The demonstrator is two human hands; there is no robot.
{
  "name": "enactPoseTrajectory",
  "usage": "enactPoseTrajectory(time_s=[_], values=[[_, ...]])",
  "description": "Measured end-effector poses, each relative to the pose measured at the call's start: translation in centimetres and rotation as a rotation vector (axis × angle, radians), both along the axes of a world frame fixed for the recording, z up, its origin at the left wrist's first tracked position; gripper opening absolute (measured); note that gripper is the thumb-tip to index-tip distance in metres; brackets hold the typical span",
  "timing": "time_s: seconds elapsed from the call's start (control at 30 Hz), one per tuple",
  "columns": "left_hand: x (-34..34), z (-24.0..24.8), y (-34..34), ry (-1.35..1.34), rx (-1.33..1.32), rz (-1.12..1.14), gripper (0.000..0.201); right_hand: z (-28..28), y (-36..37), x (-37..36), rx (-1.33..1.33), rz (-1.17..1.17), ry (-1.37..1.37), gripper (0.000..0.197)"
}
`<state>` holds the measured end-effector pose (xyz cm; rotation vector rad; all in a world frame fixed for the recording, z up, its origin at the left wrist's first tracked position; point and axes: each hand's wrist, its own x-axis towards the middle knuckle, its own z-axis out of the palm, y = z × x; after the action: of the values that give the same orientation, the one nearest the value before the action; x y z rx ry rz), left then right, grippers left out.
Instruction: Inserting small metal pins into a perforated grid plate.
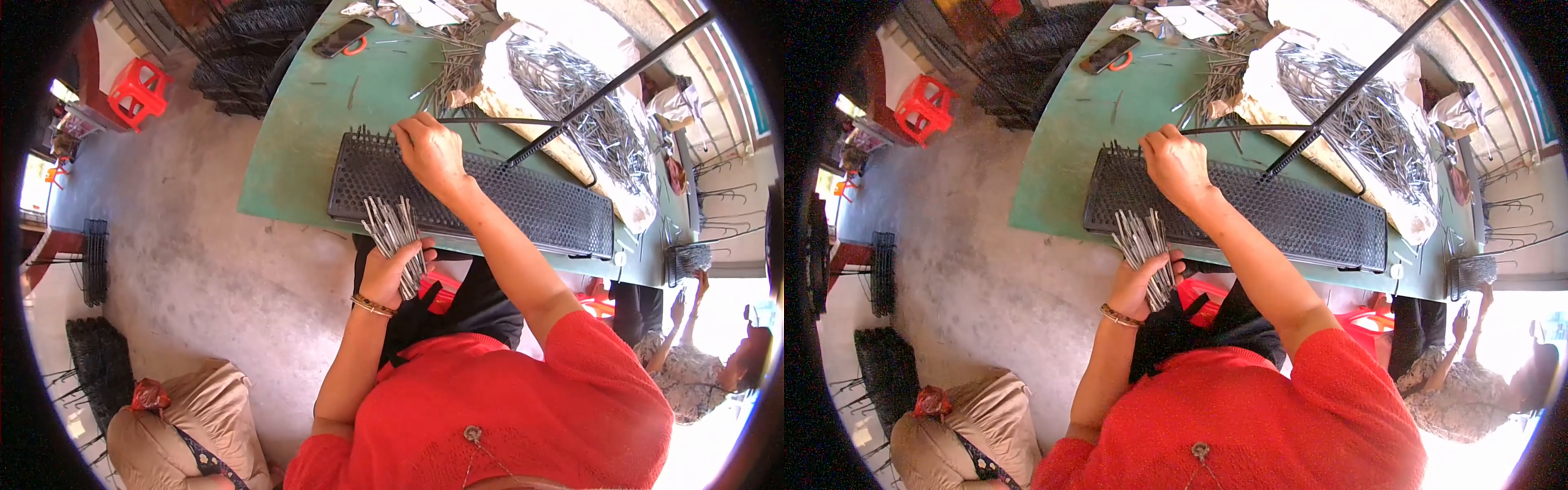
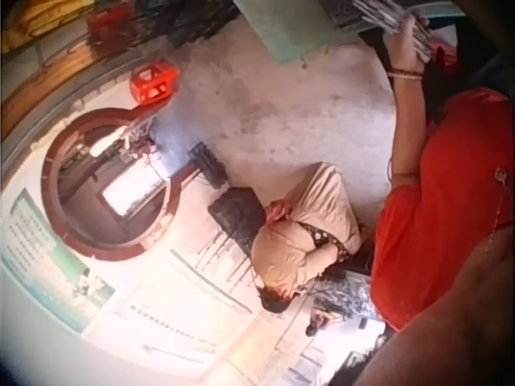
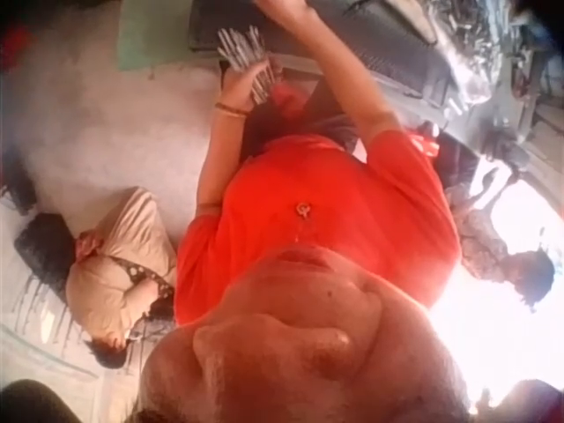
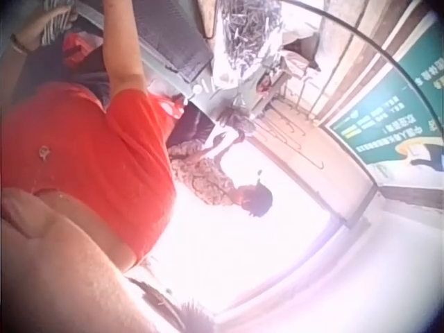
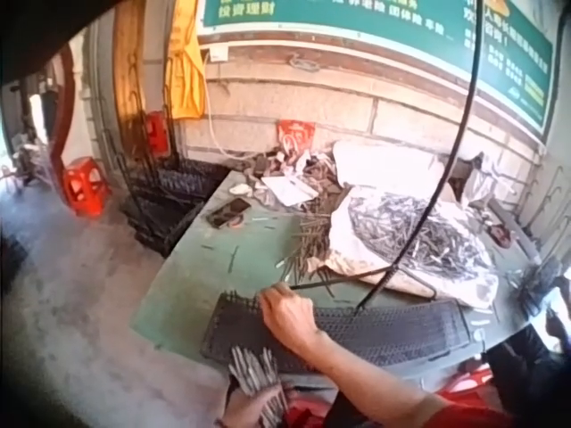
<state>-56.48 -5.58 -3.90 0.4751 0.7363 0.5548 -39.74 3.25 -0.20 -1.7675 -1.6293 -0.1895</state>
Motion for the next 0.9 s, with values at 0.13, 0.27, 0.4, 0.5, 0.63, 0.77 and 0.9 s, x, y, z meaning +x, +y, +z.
enactPoseTrajectory(time_s=[0.13,0.27,0.4,0.5,0.63,0.77,0.9], values=[[-0.1,-0.1,0.1,0.013,0.004,0.005,0.027,0.0,-0.4,-0.3,-0.076,0.042,-0.019,0.015],[0.0,0.0,0.1,0.019,-0.006,0.036,0.026,1.1,-2.4,0.1,-0.067,0.086,0.148,0.020],[0.2,0.7,0.2,0.005,0.016,0.075,0.023,1.7,-5.8,0.5,-0.473,0.302,0.555,0.026],[0.7,1.4,0.4,-0.003,0.019,0.078,0.021,0.9,-6.9,0.6,-0.657,0.394,0.826,0.023],[0.9,1.0,0.2,0.034,-0.037,0.100,0.020,1.8,-6.8,1.1,-0.574,0.272,0.997,0.021],[0.7,0.8,-0.1,0.032,-0.020,0.100,0.024,2.1,-4.4,2.4,-0.224,0.189,0.863,0.023],[0.5,0.6,-0.2,0.067,0.014,0.105,0.023,1.8,-1.8,2.1,0.078,0.124,0.647,0.020]])
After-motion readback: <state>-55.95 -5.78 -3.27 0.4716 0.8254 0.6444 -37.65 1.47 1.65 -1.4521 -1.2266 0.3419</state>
